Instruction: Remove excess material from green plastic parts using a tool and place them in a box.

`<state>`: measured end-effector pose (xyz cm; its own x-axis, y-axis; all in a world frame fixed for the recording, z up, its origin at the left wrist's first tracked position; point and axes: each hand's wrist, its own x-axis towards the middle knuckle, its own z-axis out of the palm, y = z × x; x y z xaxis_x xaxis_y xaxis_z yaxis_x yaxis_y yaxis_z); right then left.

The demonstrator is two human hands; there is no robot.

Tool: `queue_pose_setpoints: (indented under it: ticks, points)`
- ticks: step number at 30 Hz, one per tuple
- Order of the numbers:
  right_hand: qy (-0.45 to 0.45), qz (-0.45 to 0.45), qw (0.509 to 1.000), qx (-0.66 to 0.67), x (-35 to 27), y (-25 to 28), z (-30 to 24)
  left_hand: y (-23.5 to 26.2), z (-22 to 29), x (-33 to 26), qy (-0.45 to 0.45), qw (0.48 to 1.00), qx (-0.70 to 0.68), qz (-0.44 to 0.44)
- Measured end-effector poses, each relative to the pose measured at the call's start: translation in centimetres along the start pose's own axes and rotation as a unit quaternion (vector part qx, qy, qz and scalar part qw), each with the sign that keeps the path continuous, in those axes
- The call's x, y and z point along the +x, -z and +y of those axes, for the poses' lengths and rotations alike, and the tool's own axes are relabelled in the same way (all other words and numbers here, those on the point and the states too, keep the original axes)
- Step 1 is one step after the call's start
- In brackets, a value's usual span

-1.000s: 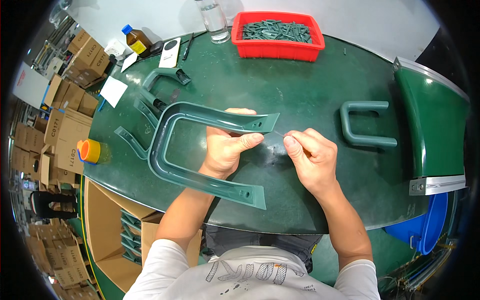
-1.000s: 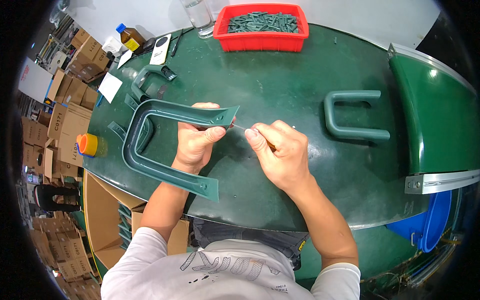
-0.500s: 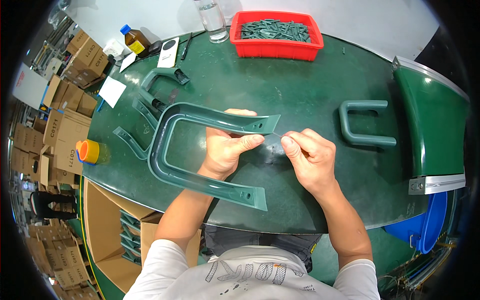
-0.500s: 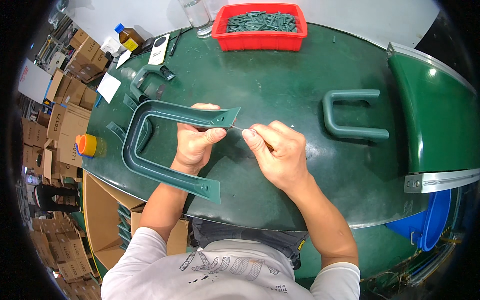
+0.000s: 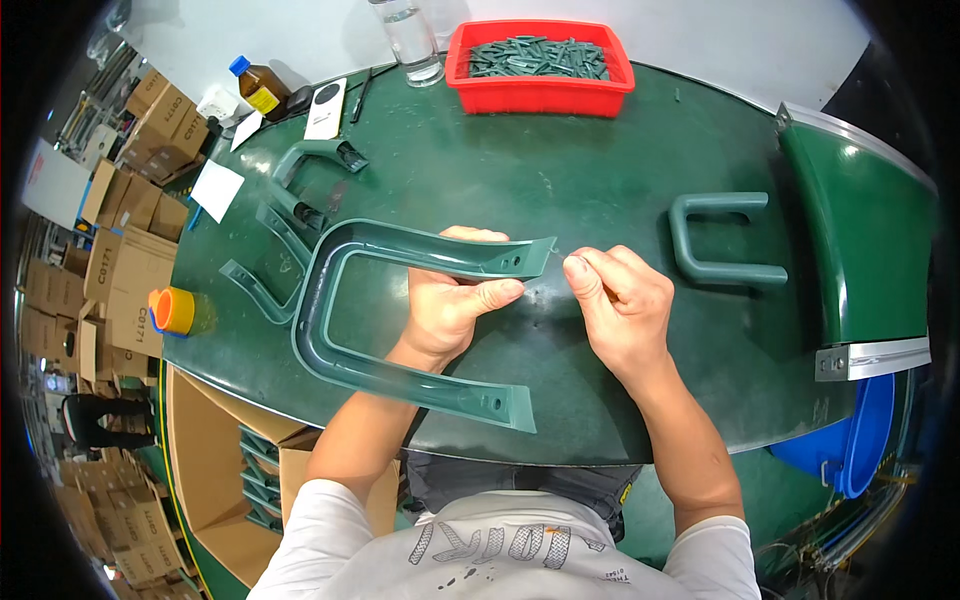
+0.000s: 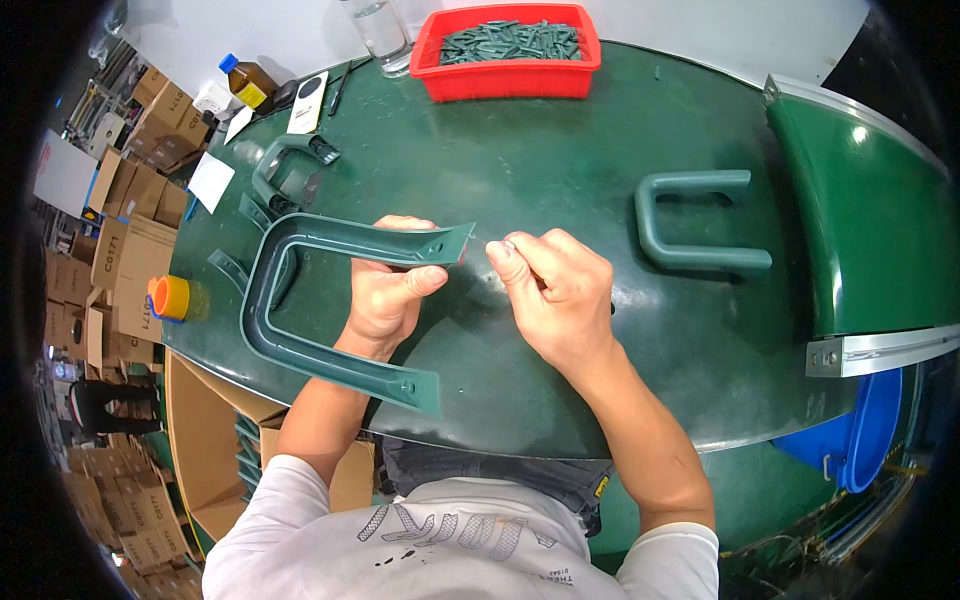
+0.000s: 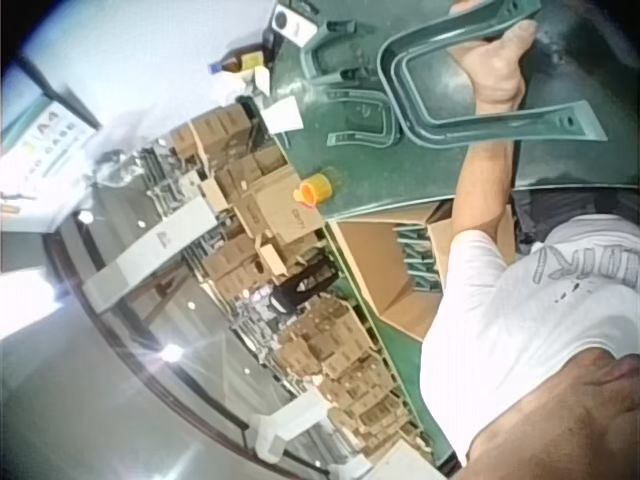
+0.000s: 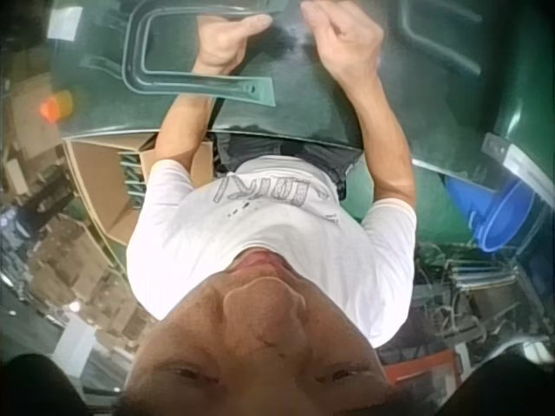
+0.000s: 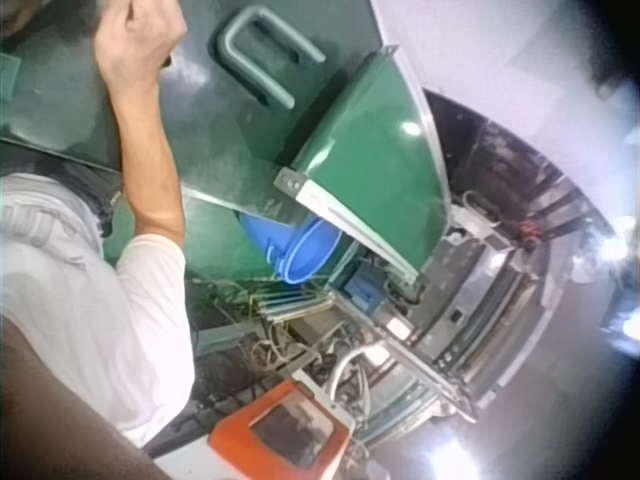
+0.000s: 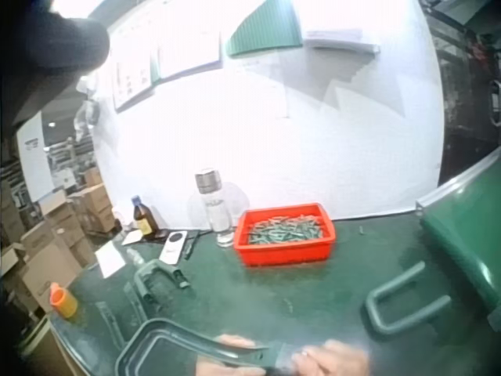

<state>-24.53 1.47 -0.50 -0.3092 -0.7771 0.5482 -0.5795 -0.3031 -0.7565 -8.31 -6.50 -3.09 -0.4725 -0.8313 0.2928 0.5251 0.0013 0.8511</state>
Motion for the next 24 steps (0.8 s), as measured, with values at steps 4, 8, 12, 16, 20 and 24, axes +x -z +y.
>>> queue_pose_setpoints:
  ticks: [4, 8, 12, 16, 20, 24]
  points:
    - [-0.014, 0.018, 1.0, -0.009, 0.0, -0.1, -0.1, 0.4, -0.3, -0.1, 0.015, 1.0, 0.015, -0.007]
    - [-0.063, 0.014, 0.997, -0.04, 0.3, 0.1, -0.2, 0.0, 0.0, 0.0, -0.01, 0.998, 0.027, -0.051]
    - [-0.168, -0.026, 0.984, 0.051, 1.1, 1.0, 1.4, -1.0, 0.1, -0.1, -0.041, 0.991, 0.039, -0.117]
    - [-0.299, -0.152, 0.886, 0.319, 1.1, 1.7, 0.0, 0.3, -0.1, 0.3, -0.007, 0.994, 0.019, -0.103]
    - [-0.307, -0.249, 0.842, 0.368, 0.7, 2.0, -0.3, 0.7, 0.0, 0.5, -0.02, 0.994, -0.002, -0.105]
    - [-0.307, -0.276, 0.833, 0.369, 0.7, 2.1, -0.5, 0.9, -0.1, 0.6, -0.032, 0.993, -0.005, -0.114]
